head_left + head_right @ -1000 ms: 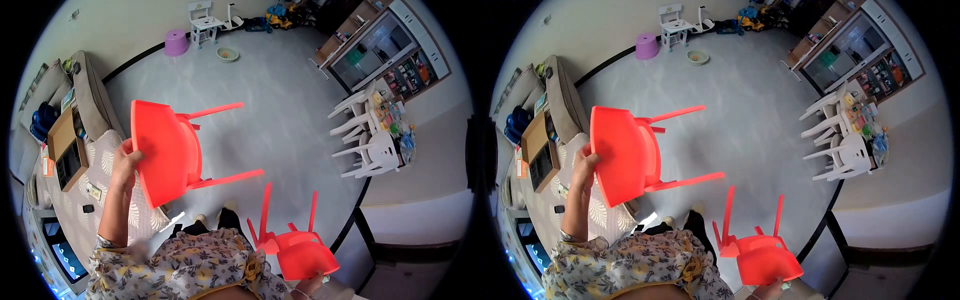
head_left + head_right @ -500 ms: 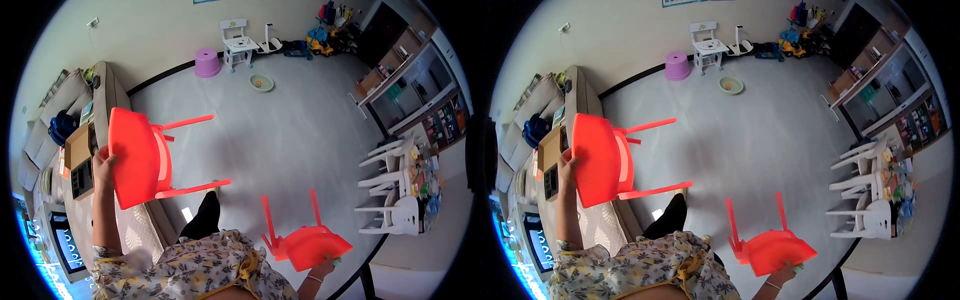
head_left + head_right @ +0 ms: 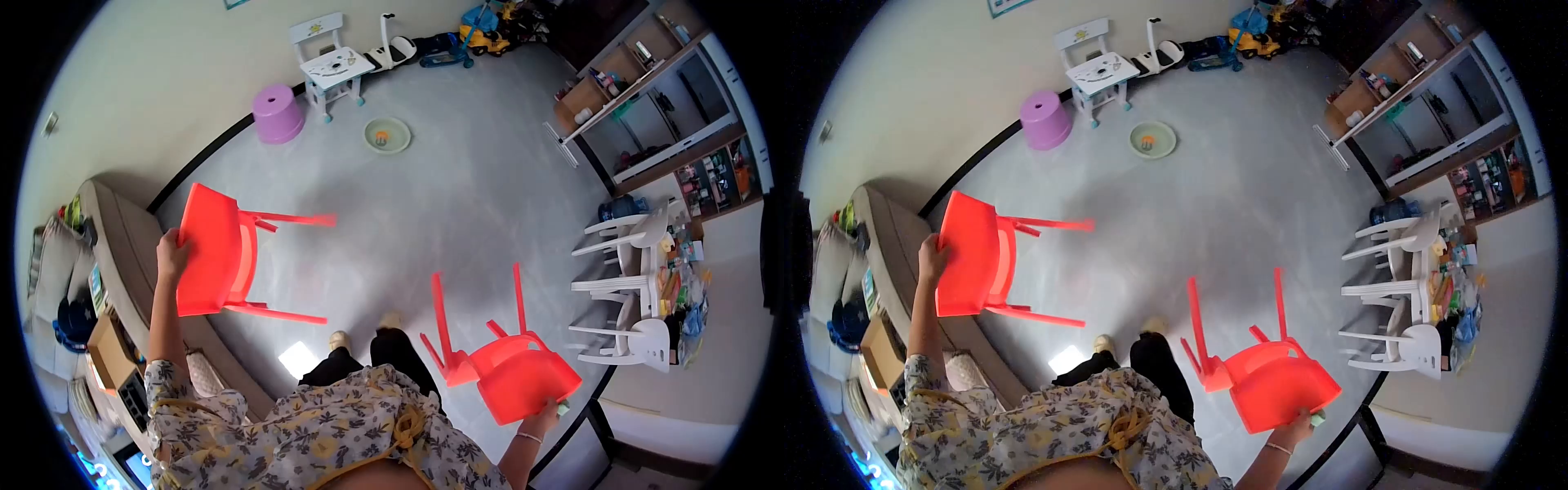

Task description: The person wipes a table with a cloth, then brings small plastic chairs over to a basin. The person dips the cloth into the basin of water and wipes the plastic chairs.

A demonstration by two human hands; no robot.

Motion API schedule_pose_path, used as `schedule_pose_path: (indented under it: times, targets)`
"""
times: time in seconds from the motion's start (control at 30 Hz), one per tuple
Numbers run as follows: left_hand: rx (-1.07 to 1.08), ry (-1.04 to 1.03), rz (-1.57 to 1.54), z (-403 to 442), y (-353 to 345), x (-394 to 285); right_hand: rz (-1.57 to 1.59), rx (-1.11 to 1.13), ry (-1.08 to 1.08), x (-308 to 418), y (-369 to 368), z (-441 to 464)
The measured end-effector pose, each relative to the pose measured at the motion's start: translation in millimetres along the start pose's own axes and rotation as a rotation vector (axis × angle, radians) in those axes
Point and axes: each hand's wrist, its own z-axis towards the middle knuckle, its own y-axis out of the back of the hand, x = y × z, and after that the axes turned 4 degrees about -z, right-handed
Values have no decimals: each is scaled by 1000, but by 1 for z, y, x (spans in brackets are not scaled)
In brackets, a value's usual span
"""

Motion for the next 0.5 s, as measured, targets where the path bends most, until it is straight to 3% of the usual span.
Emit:
schedule_pose_path:
  times: [0.2,0.3,0.33,0.43,0.5]
  targets:
    - [-70,-137,181,85,-51,-26,-183,-133,-95,-20,-142,84]
    - [12,-232,273,125,-67,-72,-144,210,-43,-44,-238,108]
    - [19,-235,306,140,-77,-87,-174,201,-65,-63,-247,128]
    - [57,-294,351,186,-103,-119,-423,187,22,-111,-302,207]
    - [54,-338,355,223,-122,-132,-842,100,214,-114,-358,226]
